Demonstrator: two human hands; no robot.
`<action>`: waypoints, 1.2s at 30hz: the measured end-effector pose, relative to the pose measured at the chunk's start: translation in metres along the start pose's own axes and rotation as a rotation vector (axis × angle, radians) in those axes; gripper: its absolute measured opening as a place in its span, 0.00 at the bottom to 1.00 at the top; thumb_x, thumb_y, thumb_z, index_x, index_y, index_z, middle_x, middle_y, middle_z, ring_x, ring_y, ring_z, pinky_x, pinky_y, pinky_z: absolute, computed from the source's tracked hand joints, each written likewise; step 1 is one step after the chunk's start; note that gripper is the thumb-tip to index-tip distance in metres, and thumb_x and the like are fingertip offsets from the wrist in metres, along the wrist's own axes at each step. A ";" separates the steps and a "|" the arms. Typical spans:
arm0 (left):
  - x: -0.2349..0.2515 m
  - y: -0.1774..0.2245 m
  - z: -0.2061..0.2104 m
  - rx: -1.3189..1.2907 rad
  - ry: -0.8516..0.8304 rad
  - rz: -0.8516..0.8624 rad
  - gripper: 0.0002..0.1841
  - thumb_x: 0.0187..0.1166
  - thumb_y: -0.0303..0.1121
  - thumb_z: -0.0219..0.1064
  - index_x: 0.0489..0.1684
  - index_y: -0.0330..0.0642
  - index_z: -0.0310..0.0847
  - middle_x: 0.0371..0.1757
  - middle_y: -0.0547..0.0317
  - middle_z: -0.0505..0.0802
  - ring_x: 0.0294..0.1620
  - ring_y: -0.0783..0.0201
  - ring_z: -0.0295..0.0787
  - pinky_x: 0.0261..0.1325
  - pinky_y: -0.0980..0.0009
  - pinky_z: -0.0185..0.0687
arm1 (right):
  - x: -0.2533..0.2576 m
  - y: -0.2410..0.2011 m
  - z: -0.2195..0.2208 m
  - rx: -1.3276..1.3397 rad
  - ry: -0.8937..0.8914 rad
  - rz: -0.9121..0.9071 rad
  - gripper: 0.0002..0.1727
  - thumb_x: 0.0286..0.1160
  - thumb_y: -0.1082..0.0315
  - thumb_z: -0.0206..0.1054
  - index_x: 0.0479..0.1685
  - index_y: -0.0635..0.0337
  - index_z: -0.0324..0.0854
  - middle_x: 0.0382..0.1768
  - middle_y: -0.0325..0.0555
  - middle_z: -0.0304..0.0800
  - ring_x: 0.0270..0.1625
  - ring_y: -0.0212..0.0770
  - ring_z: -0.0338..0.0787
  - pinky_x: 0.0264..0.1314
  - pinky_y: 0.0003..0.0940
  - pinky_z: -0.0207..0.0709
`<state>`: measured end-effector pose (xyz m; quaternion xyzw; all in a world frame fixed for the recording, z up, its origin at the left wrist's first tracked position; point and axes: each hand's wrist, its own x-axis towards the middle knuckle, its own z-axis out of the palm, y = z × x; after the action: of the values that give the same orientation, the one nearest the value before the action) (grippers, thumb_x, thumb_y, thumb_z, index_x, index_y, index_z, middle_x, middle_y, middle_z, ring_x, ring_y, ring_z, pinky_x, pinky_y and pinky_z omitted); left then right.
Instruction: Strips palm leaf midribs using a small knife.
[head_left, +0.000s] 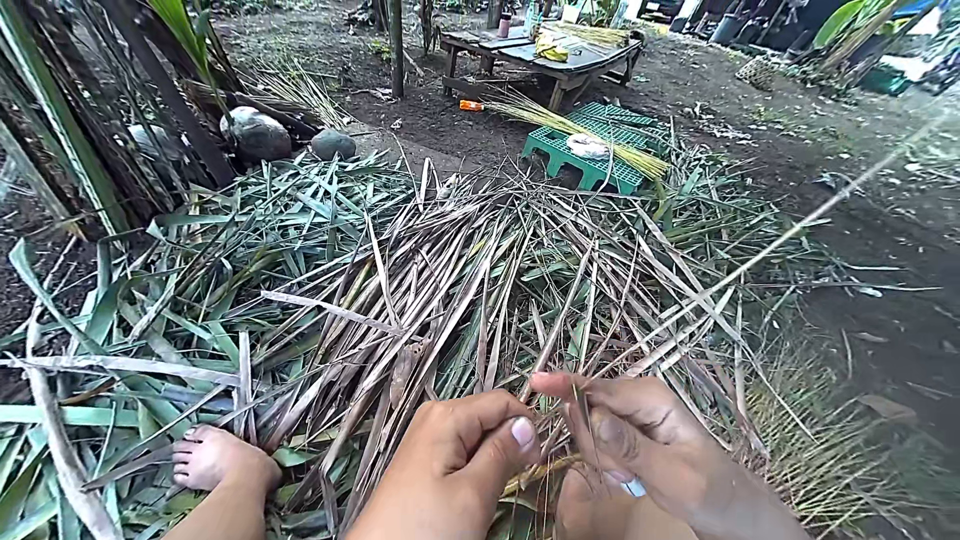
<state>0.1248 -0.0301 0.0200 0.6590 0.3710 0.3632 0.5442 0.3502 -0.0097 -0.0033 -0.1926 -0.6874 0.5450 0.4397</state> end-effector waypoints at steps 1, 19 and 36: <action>0.000 0.001 0.000 0.010 0.002 0.005 0.12 0.87 0.28 0.55 0.37 0.43 0.85 0.21 0.82 0.76 0.18 0.90 0.63 0.21 0.89 0.57 | 0.000 0.000 -0.001 0.009 -0.003 -0.002 0.25 0.93 0.55 0.52 0.75 0.62 0.79 0.22 0.21 0.74 0.25 0.09 0.67 0.28 0.06 0.62; -0.007 -0.009 -0.017 0.219 -0.107 -0.088 0.12 0.89 0.30 0.55 0.43 0.39 0.86 0.26 0.73 0.85 0.23 0.85 0.77 0.28 0.85 0.73 | -0.005 -0.023 -0.066 0.097 0.751 -0.217 0.20 0.92 0.63 0.46 0.70 0.44 0.81 0.14 0.24 0.77 0.17 0.23 0.78 0.29 0.20 0.80; -0.010 0.008 0.003 0.405 0.127 0.321 0.13 0.87 0.28 0.58 0.36 0.29 0.87 0.19 0.60 0.81 0.19 0.82 0.67 0.24 0.87 0.59 | -0.002 0.000 0.014 -0.091 0.160 -0.157 0.24 0.93 0.57 0.53 0.71 0.66 0.81 0.26 0.24 0.80 0.26 0.08 0.69 0.30 0.05 0.64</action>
<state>0.1235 -0.0412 0.0265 0.7807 0.3604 0.4037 0.3124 0.3401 -0.0193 -0.0043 -0.2006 -0.6874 0.4598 0.5252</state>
